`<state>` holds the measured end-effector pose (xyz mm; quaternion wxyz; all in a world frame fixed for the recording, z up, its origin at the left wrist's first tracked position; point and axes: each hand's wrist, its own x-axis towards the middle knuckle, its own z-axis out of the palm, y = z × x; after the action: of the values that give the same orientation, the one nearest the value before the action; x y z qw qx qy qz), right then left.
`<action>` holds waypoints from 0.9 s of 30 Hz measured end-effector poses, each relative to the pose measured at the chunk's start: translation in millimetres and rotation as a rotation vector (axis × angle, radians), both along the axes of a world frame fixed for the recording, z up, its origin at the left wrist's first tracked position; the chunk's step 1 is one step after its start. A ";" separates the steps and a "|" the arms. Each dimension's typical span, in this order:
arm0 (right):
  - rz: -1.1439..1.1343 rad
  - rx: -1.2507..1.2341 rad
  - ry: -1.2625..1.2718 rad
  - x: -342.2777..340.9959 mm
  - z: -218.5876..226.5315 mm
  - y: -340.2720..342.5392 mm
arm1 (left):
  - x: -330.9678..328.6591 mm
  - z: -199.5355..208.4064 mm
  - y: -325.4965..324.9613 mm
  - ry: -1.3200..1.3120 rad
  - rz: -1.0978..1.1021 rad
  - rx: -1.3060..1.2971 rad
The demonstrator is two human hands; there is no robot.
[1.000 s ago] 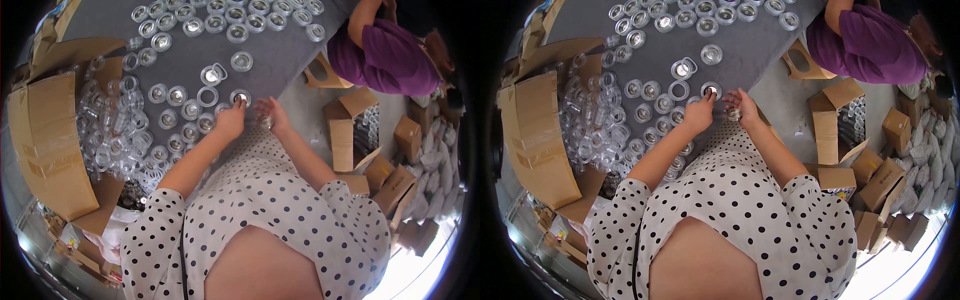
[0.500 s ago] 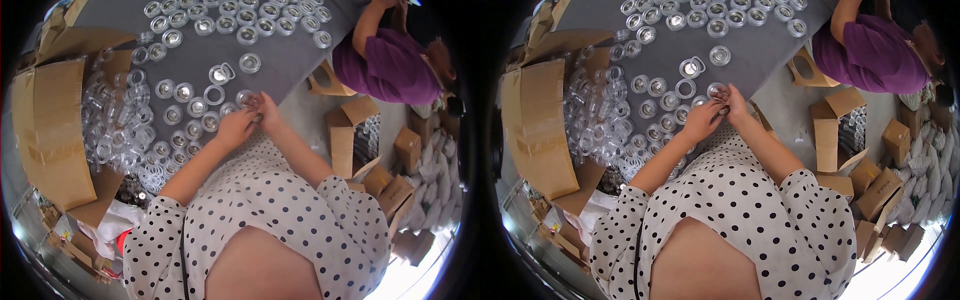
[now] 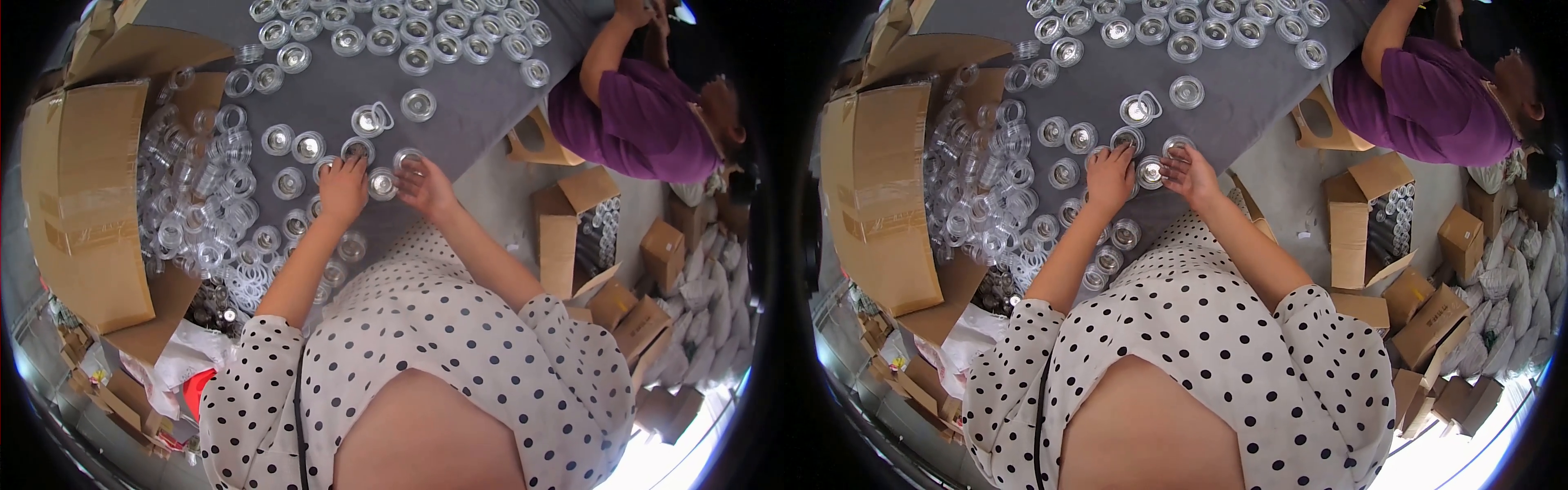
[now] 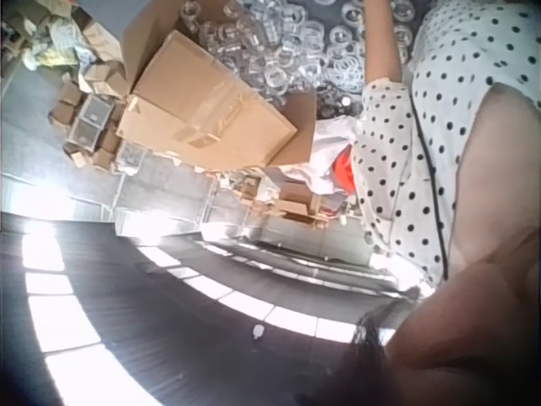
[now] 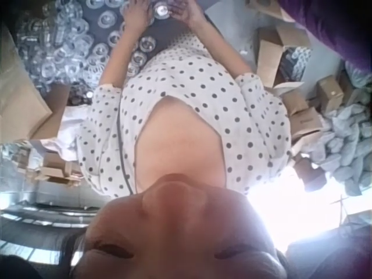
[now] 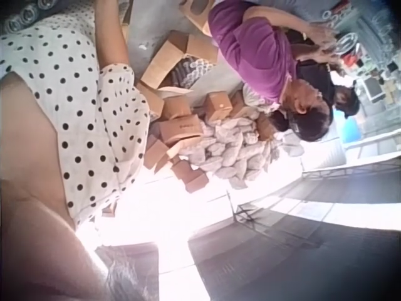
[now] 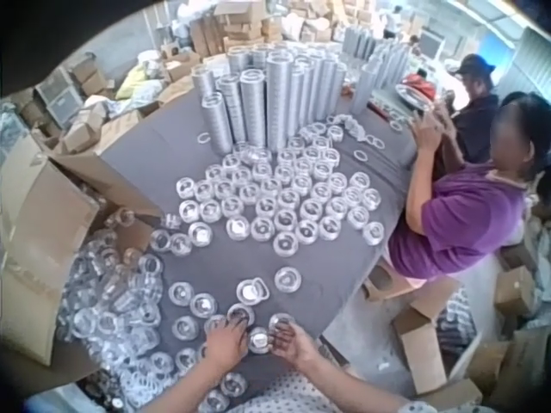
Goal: The person assembles small clear plastic rings and clear plastic components by hand at a workstation.
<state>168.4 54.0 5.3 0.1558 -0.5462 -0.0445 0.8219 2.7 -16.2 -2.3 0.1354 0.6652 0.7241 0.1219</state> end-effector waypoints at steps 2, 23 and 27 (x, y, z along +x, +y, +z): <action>-0.003 -0.002 -0.002 2.5 -3.4 -0.2 | 0.1 -0.1 -1.0 0.020 0.008 0.021; 0.100 0.074 0.041 -21.7 5.5 12.5 | 4.6 8.9 2.6 -0.105 0.116 -0.482; 0.175 0.079 0.009 -26.1 0.8 4.1 | -9.3 17.4 -8.4 -0.382 0.191 -0.115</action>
<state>142.4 58.1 6.1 0.1048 -0.5300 -0.1237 0.8324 -6.7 -24.6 15.1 0.2957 0.5497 0.7507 0.2165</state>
